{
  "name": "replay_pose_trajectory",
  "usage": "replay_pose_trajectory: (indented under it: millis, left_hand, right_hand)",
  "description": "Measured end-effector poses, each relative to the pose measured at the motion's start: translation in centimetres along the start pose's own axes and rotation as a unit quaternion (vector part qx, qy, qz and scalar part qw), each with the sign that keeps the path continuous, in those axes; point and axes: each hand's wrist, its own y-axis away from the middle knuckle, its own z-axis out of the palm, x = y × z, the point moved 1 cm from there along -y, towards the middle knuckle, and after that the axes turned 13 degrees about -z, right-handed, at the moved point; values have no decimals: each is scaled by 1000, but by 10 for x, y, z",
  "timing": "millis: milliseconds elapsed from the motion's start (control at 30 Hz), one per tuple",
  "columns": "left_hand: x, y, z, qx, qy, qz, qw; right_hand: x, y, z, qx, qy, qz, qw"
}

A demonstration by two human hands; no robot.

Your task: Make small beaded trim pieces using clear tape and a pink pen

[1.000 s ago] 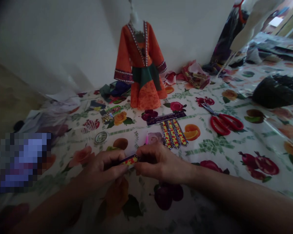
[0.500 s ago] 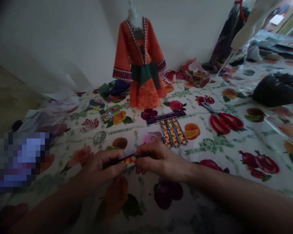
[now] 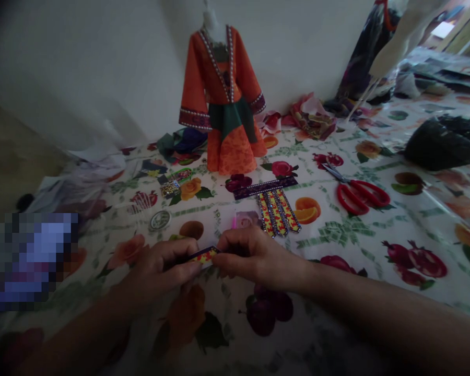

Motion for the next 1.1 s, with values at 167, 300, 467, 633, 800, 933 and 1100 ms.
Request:
replay_pose_trajectory:
  millis: [167,300,467,633,800,933,1100]
  left_hand:
    - [0,0,-1,9,7,-11,1000]
    - [2,0,-1,11,14,-18,1000]
    - [0,-1,0,17,11,-18,1000]
    - [-1,-2,1,11,28,-27,999]
    - [0,0,0,10,54,-22,998]
    - [1,1,-1,38,60,-16,997]
    - [-1,3,-2,66,27,13,997]
  right_hand:
    - [-7,-1,-2,-9,-13,4,1000]
    - [-11,0,-4,-6,-19,-13,1000]
    - [-5,-1,-2,1,-20,-3,1000]
    - [0,-3,-2,8,-5,-13,1000]
    - [-6,-2,-4,-3,-30,-7,1000]
    - [-8,-3,-3,-8,-46,-1,999]
    - [-7,-4,1,-11,-62,9,998]
